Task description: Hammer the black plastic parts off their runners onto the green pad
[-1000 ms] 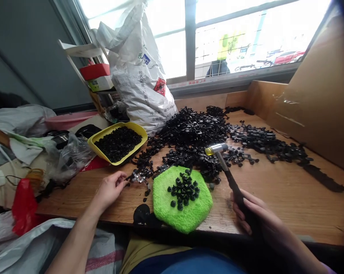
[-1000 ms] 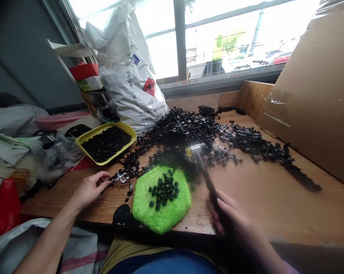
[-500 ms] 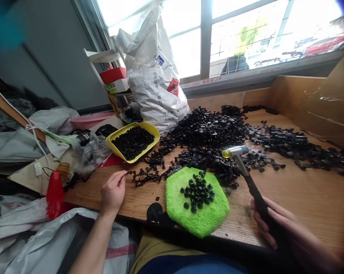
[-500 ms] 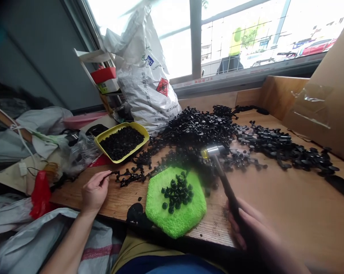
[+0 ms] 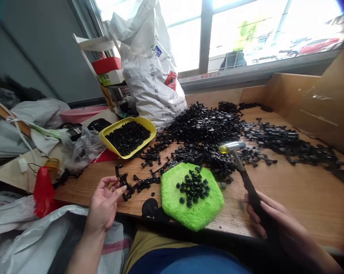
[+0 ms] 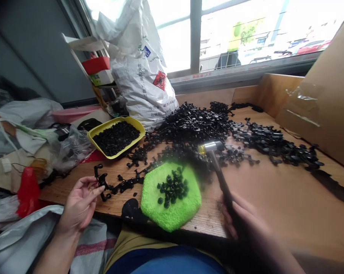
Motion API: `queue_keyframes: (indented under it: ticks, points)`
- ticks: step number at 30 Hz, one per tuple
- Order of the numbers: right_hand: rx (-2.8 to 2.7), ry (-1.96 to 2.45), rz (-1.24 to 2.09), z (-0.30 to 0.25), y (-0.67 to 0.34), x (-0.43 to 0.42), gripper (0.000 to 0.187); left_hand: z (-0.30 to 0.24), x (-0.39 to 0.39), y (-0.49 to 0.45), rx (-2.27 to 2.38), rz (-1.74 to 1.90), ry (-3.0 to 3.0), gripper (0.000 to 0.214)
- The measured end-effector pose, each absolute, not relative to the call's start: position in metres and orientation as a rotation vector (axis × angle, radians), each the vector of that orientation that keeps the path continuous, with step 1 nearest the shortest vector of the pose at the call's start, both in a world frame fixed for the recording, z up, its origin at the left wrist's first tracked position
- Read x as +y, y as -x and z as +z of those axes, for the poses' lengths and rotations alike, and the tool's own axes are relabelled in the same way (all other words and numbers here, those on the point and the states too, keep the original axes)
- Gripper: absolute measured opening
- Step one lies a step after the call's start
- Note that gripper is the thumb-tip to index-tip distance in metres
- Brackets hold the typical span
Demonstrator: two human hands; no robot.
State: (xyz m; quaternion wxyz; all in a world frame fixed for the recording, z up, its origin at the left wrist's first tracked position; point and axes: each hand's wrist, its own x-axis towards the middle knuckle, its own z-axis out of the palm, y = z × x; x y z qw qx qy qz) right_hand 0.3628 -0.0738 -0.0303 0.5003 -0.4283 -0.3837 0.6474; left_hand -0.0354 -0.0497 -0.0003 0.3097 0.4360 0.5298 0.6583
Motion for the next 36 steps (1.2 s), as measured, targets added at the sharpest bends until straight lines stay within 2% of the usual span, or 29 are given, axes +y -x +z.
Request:
queue_keyframes:
  ticks: [2, 5, 13, 21, 26, 36]
  points:
    - [-0.899, 0.949, 1.623, -0.029, -0.362, -0.074, 0.019, 0.001, -0.060, 0.014, 1.353, 1.513, -1.108, 0.044]
    - [-0.899, 0.909, 1.632, -0.029, -0.363, -0.074, 0.022, -0.004, -0.059, -0.014, 1.361, 1.194, -1.112, 0.033]
    - [-0.941, 0.871, 1.611, -0.031, -0.366, -0.074, 0.020, 0.003, -0.040, -0.027, 1.437, 0.825, -1.451, 0.018]
    - [-0.980, 0.859, 1.587, -0.032, -0.367, -0.073, 0.021, 0.008, -0.039, -0.045, 1.185, 1.086, -0.870, 0.037]
    - [-0.987, 0.868, 1.592, -0.033, -0.368, -0.074, 0.021, -0.001, -0.049, -0.068, 1.175, 1.100, -0.798, 0.024]
    - [-1.033, 0.892, 1.577, -0.025, -0.365, -0.073, 0.025, 0.004, -0.054, -0.077, 1.191, 0.990, -0.804, 0.023]
